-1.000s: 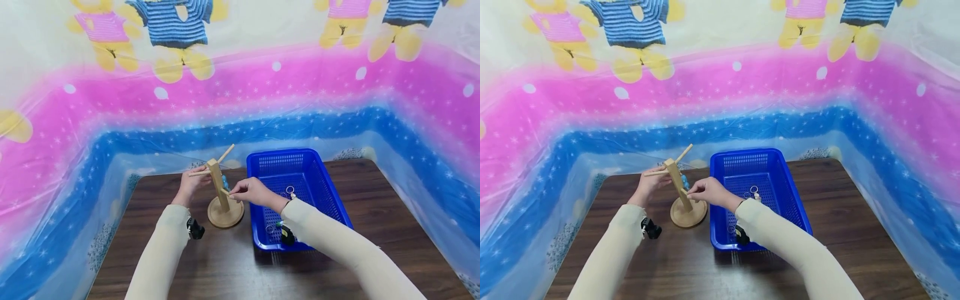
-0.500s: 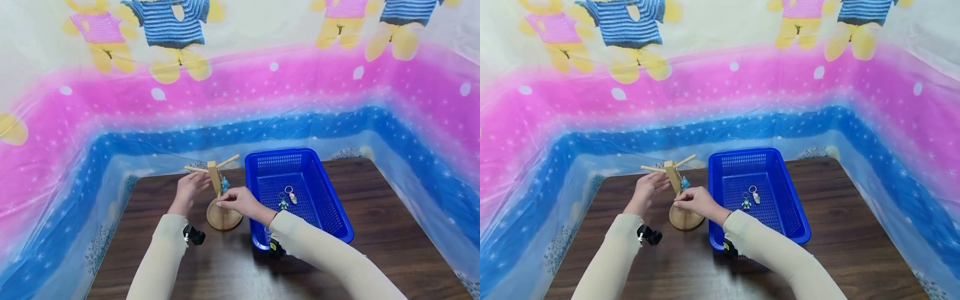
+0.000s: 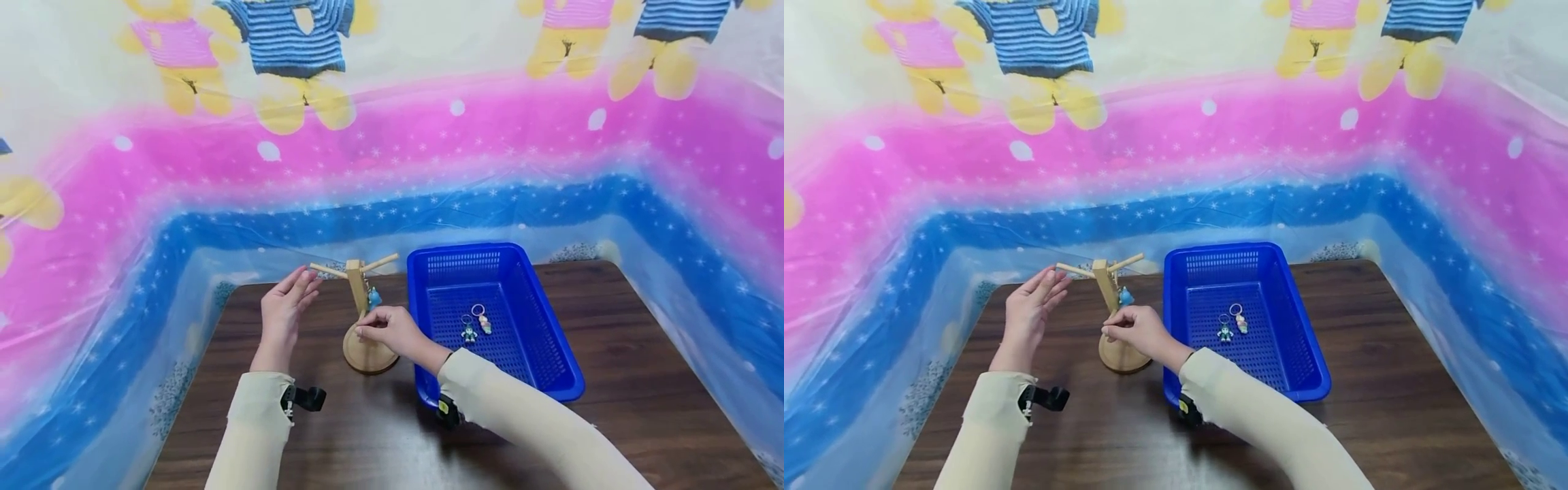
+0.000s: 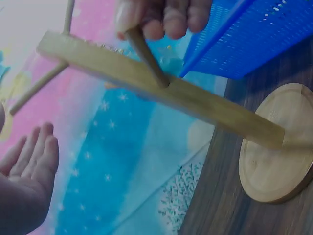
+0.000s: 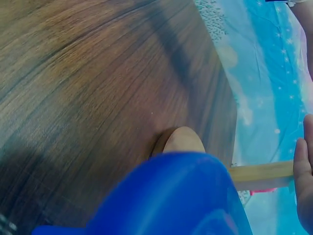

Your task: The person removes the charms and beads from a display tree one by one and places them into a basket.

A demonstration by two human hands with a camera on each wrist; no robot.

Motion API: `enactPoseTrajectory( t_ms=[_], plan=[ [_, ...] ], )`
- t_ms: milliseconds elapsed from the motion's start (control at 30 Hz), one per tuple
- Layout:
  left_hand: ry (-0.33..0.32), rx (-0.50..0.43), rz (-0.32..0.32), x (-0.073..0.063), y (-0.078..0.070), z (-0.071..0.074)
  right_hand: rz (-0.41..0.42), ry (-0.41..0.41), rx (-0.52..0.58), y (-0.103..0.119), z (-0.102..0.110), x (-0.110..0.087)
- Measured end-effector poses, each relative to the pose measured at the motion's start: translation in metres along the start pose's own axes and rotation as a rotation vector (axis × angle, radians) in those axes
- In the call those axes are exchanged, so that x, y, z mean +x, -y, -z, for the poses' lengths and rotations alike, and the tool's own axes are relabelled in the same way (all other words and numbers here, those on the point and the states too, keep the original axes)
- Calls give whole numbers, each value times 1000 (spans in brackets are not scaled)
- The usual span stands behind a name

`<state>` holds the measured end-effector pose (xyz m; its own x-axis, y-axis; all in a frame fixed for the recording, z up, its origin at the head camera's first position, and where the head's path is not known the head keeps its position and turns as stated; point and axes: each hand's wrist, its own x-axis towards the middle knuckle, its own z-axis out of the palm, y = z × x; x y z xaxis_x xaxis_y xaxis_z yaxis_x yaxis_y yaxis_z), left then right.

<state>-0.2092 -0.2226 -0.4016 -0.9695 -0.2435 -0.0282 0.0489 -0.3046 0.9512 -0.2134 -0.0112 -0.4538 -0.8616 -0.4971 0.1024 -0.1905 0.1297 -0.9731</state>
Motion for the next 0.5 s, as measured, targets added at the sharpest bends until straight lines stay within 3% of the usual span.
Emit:
enactPoseTrajectory(
  t_ms=[167,300,500],
  plan=[
    [-56,-8,9,2,2,-12,-18,11,14,-3,-2,0],
    [-64,-29,-10,5,3,-18,-17,5,2,-2,-2,1],
    [-100,-142,-22,11,4,-27,-16,0,-20,0,0,1]
  ],
)
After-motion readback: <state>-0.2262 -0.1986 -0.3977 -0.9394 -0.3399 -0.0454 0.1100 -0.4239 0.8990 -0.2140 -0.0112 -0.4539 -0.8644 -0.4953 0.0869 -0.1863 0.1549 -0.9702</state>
